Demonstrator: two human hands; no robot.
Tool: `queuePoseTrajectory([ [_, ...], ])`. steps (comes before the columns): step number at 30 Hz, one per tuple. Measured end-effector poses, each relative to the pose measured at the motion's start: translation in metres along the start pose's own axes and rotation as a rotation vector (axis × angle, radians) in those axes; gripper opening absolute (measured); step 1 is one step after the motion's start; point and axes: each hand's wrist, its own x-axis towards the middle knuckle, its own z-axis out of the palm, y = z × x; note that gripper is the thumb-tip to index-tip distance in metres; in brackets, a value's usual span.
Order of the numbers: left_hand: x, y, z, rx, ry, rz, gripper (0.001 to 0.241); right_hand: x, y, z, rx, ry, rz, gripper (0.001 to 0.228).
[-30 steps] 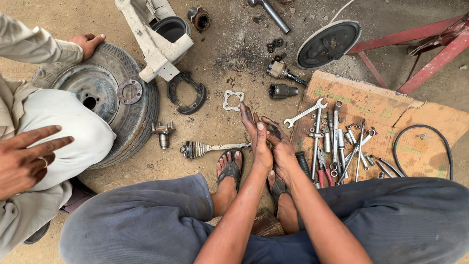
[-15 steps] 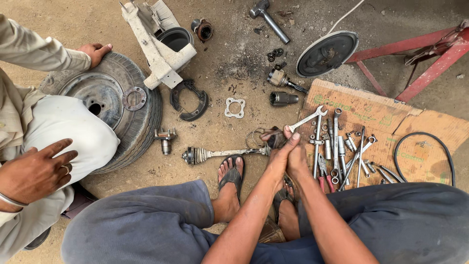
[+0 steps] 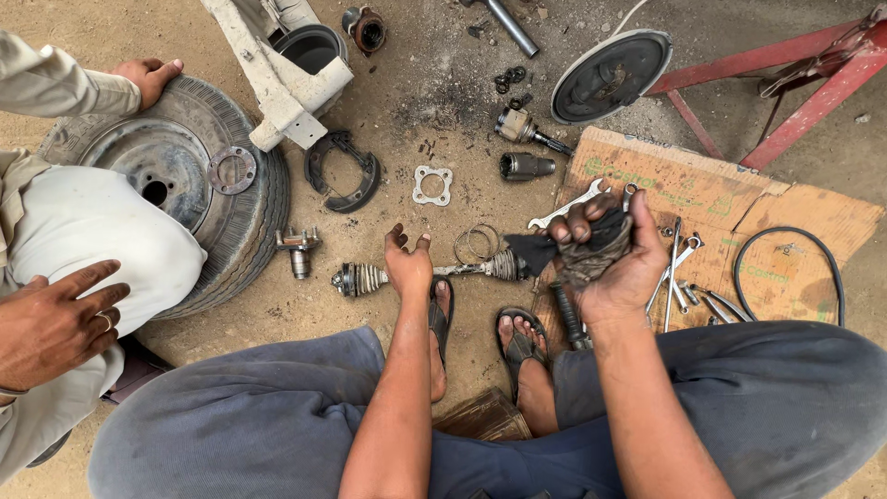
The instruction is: The person disassembles a driveshaft, removes a retaining clip with pliers, cleans the internal components with a rag, and reassembles the part. They handle the driveshaft, pliers, and a rag throughout the process.
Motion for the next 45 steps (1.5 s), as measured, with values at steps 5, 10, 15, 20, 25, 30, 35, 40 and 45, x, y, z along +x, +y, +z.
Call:
queuePoseTrajectory([
  [5, -0.012, -0.008, -0.007, 0.4, -0.17, 0.2, 0.037, 0.002, -0.057, 0.001, -0.064, 0.116, -0.158, 0.041],
  [10, -0.017, -0.02, 0.008, 0.936, -0.402, 0.527, 0.032, -0.034, -0.087, 0.007, -0.614, 0.039, -0.187, 0.039],
  [15, 0.001, -0.038, 0.021, 1.178, -0.504, 0.553, 0.03, -0.04, -0.087, 0.003, -0.906, 0.029, -0.153, 0.034],
  [20, 0.001, -0.056, 0.021, 1.158, -0.516, 0.546, 0.028, -0.021, -0.06, -0.029, -0.875, 0.195, -0.06, 0.03],
  [25, -0.001, -0.045, 0.006, 1.009, -0.482, 0.627, 0.035, -0.009, -0.053, -0.04, -0.956, 0.168, -0.039, 0.028],
  [30, -0.002, -0.006, -0.009, 0.67, -0.39, 0.701, 0.034, -0.005, -0.048, -0.04, -0.93, 0.176, -0.029, 0.027],
  [35, 0.005, 0.028, -0.024, 0.57, -0.219, 0.558, 0.032, -0.009, -0.04, -0.045, -1.001, 0.156, -0.036, 0.028],
  [40, 0.029, 0.023, -0.033, 0.448, -0.074, 0.528, 0.032, -0.01, -0.038, -0.046, -1.029, 0.185, -0.007, 0.028],
  [45, 0.045, -0.014, -0.029, 0.489, 0.011, 0.472, 0.032, -0.009, -0.031, -0.052, -1.056, 0.21, 0.037, 0.027],
])
